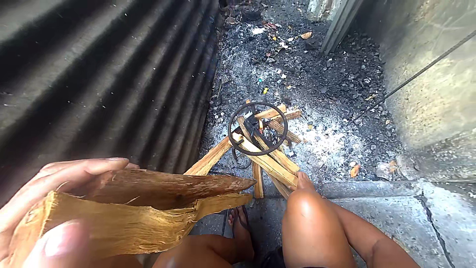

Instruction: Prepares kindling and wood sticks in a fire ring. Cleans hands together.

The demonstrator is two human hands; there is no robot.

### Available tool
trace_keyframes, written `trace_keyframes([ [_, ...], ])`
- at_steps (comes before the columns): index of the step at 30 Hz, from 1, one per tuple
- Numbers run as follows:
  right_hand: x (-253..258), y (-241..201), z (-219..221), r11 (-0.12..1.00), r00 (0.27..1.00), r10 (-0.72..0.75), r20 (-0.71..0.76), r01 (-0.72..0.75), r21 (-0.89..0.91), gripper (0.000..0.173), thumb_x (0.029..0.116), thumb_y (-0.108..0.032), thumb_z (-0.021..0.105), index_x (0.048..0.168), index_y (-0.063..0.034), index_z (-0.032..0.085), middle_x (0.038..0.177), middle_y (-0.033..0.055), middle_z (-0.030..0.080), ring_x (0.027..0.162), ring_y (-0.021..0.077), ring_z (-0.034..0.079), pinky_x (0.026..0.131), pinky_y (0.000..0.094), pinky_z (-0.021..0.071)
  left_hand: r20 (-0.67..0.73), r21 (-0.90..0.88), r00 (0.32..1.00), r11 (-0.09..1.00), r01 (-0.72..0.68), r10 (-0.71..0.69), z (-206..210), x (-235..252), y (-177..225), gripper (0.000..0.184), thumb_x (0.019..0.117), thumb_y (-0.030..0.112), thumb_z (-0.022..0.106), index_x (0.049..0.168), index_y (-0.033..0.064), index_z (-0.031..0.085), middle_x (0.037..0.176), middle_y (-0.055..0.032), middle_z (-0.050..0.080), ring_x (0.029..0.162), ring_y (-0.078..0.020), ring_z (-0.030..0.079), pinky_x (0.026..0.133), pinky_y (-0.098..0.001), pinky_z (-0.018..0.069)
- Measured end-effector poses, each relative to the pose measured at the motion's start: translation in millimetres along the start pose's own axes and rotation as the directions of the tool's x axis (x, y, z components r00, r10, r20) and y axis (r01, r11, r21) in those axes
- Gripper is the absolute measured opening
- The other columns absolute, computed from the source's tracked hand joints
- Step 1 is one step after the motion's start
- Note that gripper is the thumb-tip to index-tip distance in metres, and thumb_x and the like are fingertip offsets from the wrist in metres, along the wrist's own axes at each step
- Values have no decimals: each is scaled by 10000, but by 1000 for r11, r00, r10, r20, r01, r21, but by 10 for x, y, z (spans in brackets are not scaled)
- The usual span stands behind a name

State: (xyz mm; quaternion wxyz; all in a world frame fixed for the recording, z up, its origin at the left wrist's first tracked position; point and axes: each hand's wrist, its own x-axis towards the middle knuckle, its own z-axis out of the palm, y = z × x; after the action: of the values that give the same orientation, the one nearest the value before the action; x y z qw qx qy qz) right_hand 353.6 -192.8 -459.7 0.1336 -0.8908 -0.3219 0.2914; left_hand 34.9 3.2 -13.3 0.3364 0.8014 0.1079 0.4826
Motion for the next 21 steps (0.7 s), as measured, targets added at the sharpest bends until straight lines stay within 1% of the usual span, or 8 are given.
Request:
trace_keyframes([
  [2, -102, -99, -235, 1000, 1000, 17, -15, -17, 5, 844, 828, -650, 747, 1400, -70, 528, 1447, 153, 551, 1365, 318, 515, 1091, 538, 439, -6, -14, 1000, 1000, -15, 15, -22, -29, -46, 506, 912, 468, 667, 1081, -8, 691, 1055, -89, 728, 1000, -209, 698, 915, -327, 560],
  [4, -101, -126, -361, 998, 987, -32, -157, 41, 52, 801, 882, -697, 641, 1311, -24, 585, 1368, 192, 588, 1298, 349, 560, 1035, 547, 467, 0, -16, 999, 999, -35, 35, -74, -71, -90, 498, 927, 460, 657, 1099, -7, 682, 1080, -105, 729, 1030, -231, 697, 942, -358, 555],
  [5, -54, -131, -414, 996, 979, -51, -198, 65, 65, 773, 908, -673, 620, 1307, -12, 582, 1359, 207, 583, 1295, 365, 558, 1031, 546, 469, 6, -15, 999, 999, -36, 36, -79, -81, -91, 495, 930, 456, 654, 1103, -6, 680, 1088, -106, 729, 1036, -234, 697, 946, -362, 555],
  [6, 11, -135, -468, 996, 981, -56, -185, 68, 62, 769, 925, -653, 607, 1355, -18, 555, 1391, 212, 561, 1322, 373, 534, 1054, 545, 459, 13, -14, 1000, 1000, -27, 28, -64, -78, -69, 491, 927, 454, 655, 1105, -4, 680, 1093, -103, 730, 1039, -231, 697, 951, -362, 556],
  [9, 251, -187, -572, 997, 998, -65, -26, 66, 42, 828, 941, -636, 611, 1518, -68, 439, 1498, 210, 488, 1388, 394, 474, 1104, 559, 432, -3, 26, 1000, 1000, 7, -7, 97, -2, 100, 494, 911, 476, 664, 1072, 10, 681, 1053, -57, 725, 1013, -165, 687, 928, -312, 547],
  [13, 421, -283, -607, 994, 986, -108, 128, 103, 46, 658, 1000, -449, 628, 1509, -66, 464, 1494, 195, 521, 1375, 366, 520, 1127, 551, 435, 21, 60, 1000, 998, 19, -20, 74, 7, 125, 522, 915, 500, 656, 1098, 11, 672, 1087, -58, 728, 1051, -156, 684, 958, -312, 538],
  [17, 497, -266, -671, 989, 974, -135, 183, 119, 92, 522, 1042, -322, 584, 1469, -35, 498, 1453, 206, 563, 1355, 349, 548, 1148, 542, 420, 6, 60, 1000, 998, 16, -16, 92, 14, 100, 511, 905, 502, 661, 1082, 23, 681, 1072, -38, 736, 1032, -145, 694, 943, -306, 549],
  [21, 543, -242, -723, 989, 961, -149, 235, 139, 60, 557, 1071, -281, 528, 1552, -44, 377, 1490, 223, 526, 1384, 361, 523, 1160, 544, 405, 12, 76, 1000, 997, 6, -7, 133, 26, 96, 537, 899, 507, 668, 1080, 3, 700, 1067, -58, 739, 1010, -164, 697, 916, -315, 561],
])
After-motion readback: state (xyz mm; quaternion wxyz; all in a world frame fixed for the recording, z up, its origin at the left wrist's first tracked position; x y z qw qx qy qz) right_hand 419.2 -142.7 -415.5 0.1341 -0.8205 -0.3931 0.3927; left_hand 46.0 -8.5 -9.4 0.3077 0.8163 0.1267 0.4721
